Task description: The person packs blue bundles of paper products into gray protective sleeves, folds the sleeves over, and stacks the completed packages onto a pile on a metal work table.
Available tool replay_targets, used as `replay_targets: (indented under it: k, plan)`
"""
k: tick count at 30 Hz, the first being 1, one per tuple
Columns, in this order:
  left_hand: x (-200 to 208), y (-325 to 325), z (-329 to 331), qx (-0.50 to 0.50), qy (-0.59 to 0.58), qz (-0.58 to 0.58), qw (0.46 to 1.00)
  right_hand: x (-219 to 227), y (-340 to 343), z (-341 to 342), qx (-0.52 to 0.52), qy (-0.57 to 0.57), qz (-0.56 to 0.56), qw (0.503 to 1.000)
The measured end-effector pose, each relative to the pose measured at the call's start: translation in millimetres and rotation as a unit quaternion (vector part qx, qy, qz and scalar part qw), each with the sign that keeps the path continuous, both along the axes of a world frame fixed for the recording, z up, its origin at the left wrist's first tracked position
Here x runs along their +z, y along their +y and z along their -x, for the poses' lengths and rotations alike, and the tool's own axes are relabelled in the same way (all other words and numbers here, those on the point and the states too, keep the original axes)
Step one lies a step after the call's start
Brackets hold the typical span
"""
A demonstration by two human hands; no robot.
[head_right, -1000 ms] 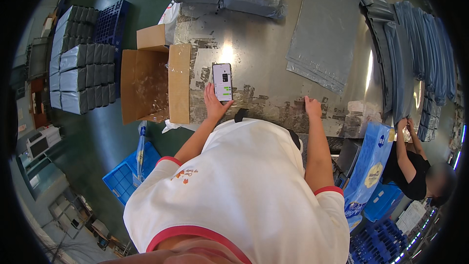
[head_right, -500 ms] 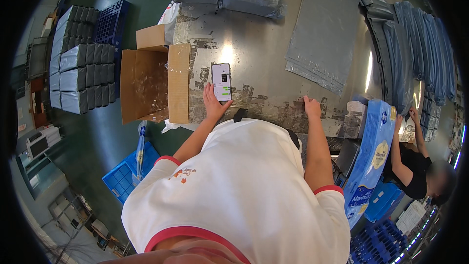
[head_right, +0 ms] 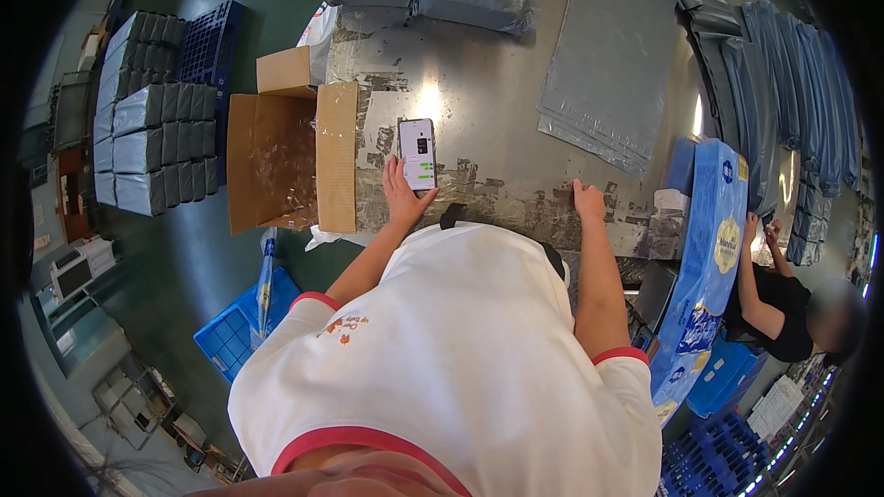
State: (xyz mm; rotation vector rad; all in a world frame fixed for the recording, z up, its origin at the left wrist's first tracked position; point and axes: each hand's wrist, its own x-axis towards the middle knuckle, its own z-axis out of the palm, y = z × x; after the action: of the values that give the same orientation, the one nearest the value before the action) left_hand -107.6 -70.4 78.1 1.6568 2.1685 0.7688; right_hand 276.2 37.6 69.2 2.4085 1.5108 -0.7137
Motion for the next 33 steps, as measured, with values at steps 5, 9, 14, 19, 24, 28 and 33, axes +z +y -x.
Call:
replay_targets:
  k: [5, 9, 14, 19, 24, 28, 33]
  plan:
    - [5.8, 1.8, 0.1, 0.006, 0.015, 0.008, 1.000, -1.2, 0.6, -0.6, -0.002, 0.000, 0.007, 1.000]
    - [17.2, 13.5, 11.5, 0.001, -0.032, 0.008, 0.999, -0.9, 0.7, -0.1, -0.005, 0.005, 0.016, 1.000]
    - [8.0, 50.7, 34.4, 0.009, -0.041, 0.003, 0.999, 4.9, 3.7, 1.0, 0.006, 0.003, 0.041, 0.999]
    - [7.7, 58.6, 40.8, -0.042, 0.035, 0.068, 0.996, 6.8, 3.4, 3.3, -0.006, 0.010, 0.036, 0.999]
    - [3.3, 58.5, 39.9, -0.023, 0.035, 0.050, 0.998, 0.2, 2.6, -0.9, -0.004, 0.004, 0.043, 0.999]
    - [5.4, 53.7, 35.3, 0.020, -0.038, 0.054, 0.998, 4.1, 3.9, 0.8, -0.010, 0.002, 0.054, 0.998]
    - [9.9, 26.3, 10.1, 0.033, -0.003, 0.009, 0.999, 8.1, 3.5, 4.1, -0.009, -0.001, 0.045, 0.999]
